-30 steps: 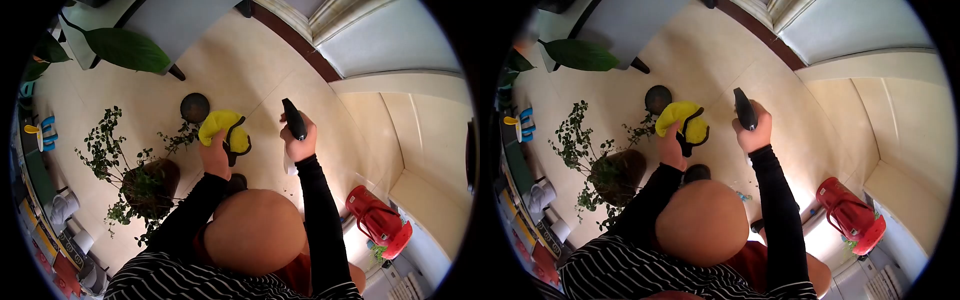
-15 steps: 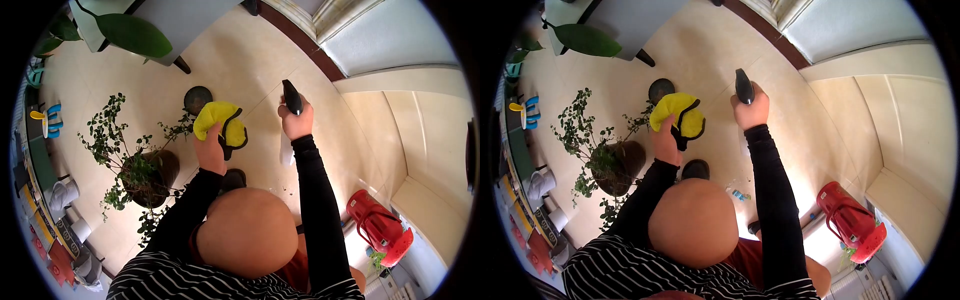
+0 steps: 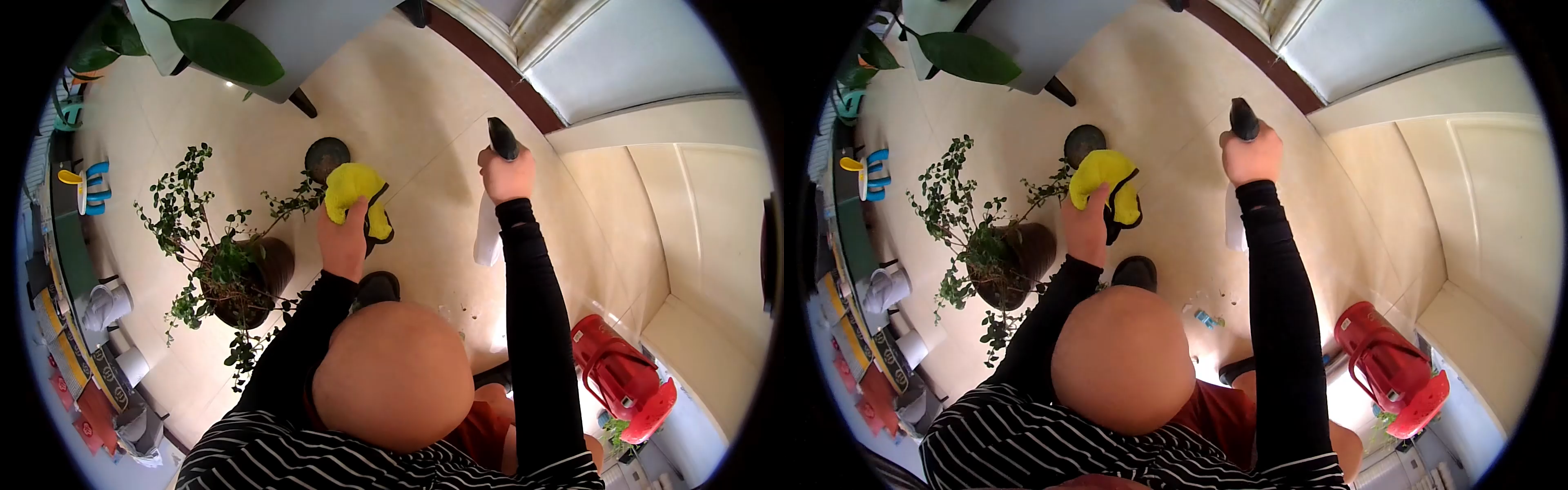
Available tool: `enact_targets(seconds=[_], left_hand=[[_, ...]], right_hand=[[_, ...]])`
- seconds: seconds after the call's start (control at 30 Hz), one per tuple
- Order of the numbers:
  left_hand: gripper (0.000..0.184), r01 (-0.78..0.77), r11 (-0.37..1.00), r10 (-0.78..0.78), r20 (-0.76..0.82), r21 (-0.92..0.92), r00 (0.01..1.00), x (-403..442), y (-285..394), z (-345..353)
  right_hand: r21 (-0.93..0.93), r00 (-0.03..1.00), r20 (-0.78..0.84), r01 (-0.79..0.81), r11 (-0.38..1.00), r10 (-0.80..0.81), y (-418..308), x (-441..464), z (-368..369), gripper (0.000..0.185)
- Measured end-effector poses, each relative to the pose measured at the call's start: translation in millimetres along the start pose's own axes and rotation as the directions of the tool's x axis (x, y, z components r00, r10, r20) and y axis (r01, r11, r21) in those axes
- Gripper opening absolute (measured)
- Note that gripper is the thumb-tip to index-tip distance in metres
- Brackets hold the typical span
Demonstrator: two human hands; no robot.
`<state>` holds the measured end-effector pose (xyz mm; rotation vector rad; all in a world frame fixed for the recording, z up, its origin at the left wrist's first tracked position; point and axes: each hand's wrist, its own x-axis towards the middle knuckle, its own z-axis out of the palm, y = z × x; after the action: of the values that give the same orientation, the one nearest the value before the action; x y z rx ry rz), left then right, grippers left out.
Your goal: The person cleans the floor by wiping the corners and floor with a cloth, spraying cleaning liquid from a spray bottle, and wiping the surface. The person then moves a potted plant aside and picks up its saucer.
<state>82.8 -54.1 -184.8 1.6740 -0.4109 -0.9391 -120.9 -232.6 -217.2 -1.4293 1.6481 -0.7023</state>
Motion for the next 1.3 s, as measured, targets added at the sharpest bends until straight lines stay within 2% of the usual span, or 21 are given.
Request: enact_targets(seconds=[0.03, 0.07, 0.17, 0.27, 0.37, 0.4, 0.5, 0.53, 0.63, 0.67, 0.77, 0.9, 0.93, 1.03, 1.13, 1.23, 1.3], left_hand=[[0.025, -0.004, 0.999, 0.004, 0.015, 0.036, 1.0, -1, -1, 0], [0.026, -0.003, 1.0, 0.002, 0.015, 0.026, 1.0, -1, -2, 1], [0.028, 0.002, 1.0, -0.002, 0.021, 0.007, 1.0, 0, -5, 6], [0.028, 0.009, 1.0, -0.009, 0.049, 0.005, 0.999, 3, -11, 9], [0.028, 0.032, 0.999, -0.033, 0.078, 0.005, 0.996, 4, -13, 14], [0.029, 0.034, 0.999, -0.035, 0.086, 0.017, 0.996, 3, -11, 15], [0.03, 0.021, 0.999, -0.025, 0.092, 0.038, 0.995, 4, -16, 14], [0.03, 0.014, 0.999, -0.018, 0.09, 0.043, 0.996, 6, -17, 14], [0.033, 0.027, 0.995, -0.034, 0.079, 0.094, 0.996, 6, -16, 16], [0.033, 0.017, 0.994, -0.027, 0.088, 0.105, 0.996, 6, -14, 17], [0.033, -0.009, 0.992, -0.006, 0.115, 0.126, 0.993, 6, -12, 21], [0.034, -0.045, 0.988, 0.025, 0.139, 0.148, 0.99, 8, -12, 27], [0.035, -0.058, 0.986, 0.034, 0.149, 0.159, 0.988, 9, -12, 28], [0.035, -0.053, 0.977, 0.023, 0.15, 0.204, 0.988, 10, -14, 30], [0.033, -0.074, 0.979, 0.046, 0.146, 0.19, 0.988, 9, -14, 35], [0.035, -0.13, 0.964, 0.093, 0.166, 0.23, 0.982, 13, -13, 36], [0.037, -0.182, 0.93, 0.139, 0.152, 0.32, 0.979, 21, -6, 42]], right_hand=[[-0.031, 1.0, -0.014, -0.022, 0.999, 0.022, -2, 1, -3, 0.02], [0.059, 0.999, 0.036, -0.02, 0.998, 0.018, -5, 2, -8, 0.024], [0.083, 0.995, -0.008, 0.102, 0.991, -0.102, 9, 10, -7, 0.027], [0.18, 0.991, 0.048, 0.117, 0.977, -0.128, 11, 5, -14, 0.03], [0.046, 0.971, 0.195, 0.129, 0.991, -0.136, 4, -12, -24, 0.025], [-0.091, 0.992, 0.084, 0.098, 0.991, -0.09, 4, -19, -21, 0.021], [0.056, 0.994, -0.067, -0.077, 0.995, 0.081, 27, -22, -37, 0.016], [0.189, 0.986, -0.073, -0.132, 0.973, 0.148, 27, -27, -43, 0.016], [0.195, 0.984, -0.171, 0.085, 0.977, -0.051, 40, -37, -56, 0.017], [0.21, 0.996, -0.092, 0.015, 0.978, 0.004, 43, -44, -66, 0.023], [0.21, 0.999, -0.022, -0.033, 0.977, 0.039, 59, -62, -88, 0.03], [0.353, 0.996, -0.083, 0.001, 0.936, 0.031, 50, -77, -99, 0.027], [0.249, 1.0, -0.014, 0.018, 0.968, -0.015, 65, -77, -105, 0.03], [0.149, 1.0, 0.001, 0.003, 0.989, -0.003, 74, -83, -108, 0.04], [0.206, 1.0, -0.03, 0.01, 0.978, -0.004, 69, -85, -109, 0.046], [0.278, 1.0, 0.026, -0.012, 0.961, 0.004, 61, -91, -114, 0.049], [0.249, 0.998, 0.048, 0.016, 0.968, -0.029, 65, -91, -117, 0.048]])
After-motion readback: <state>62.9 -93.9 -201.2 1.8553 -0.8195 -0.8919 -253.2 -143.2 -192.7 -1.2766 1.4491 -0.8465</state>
